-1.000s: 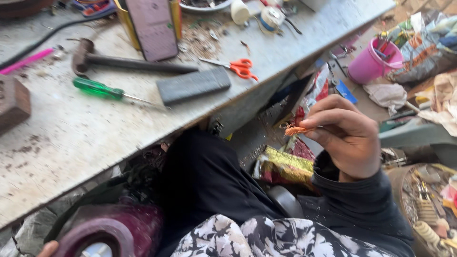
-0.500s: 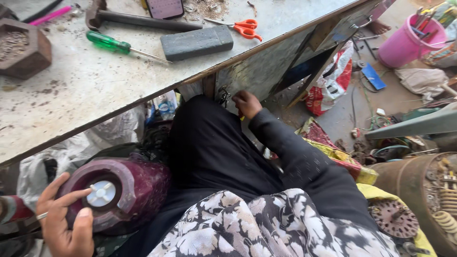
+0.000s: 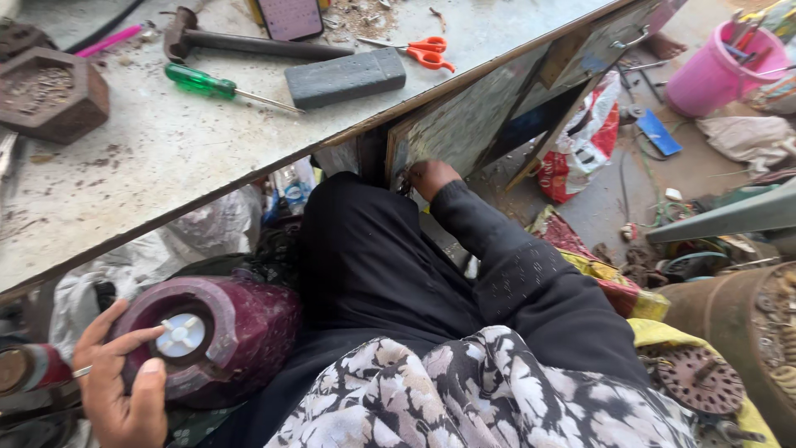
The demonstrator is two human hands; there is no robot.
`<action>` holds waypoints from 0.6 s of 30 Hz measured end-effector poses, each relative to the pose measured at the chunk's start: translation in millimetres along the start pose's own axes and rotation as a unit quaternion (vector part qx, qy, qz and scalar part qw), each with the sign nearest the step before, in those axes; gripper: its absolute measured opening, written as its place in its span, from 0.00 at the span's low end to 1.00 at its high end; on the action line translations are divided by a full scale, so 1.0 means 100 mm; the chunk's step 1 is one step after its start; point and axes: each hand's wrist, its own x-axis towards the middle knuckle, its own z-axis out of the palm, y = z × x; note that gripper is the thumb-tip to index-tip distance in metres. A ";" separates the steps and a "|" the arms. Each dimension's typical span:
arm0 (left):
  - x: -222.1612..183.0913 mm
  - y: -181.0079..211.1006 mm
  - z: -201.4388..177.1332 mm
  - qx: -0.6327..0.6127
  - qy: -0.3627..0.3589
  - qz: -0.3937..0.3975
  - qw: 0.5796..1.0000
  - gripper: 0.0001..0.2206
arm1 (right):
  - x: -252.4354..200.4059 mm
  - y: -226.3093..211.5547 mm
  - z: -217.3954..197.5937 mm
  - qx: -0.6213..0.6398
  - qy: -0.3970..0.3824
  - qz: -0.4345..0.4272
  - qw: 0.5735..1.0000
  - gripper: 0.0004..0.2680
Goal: The person disassembles a maroon electric kettle, trims internal wires with scissors, and reassembles the body using a screwdriver. The person handles the kettle body, wires, scissors, and screwdriver throughout the process.
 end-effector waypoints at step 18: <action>0.18 0.06 0.04 -0.024 -0.012 -0.031 0.999 0.15 | -0.87 0.63 -0.51 -0.089 -0.123 0.033 0.988 0.11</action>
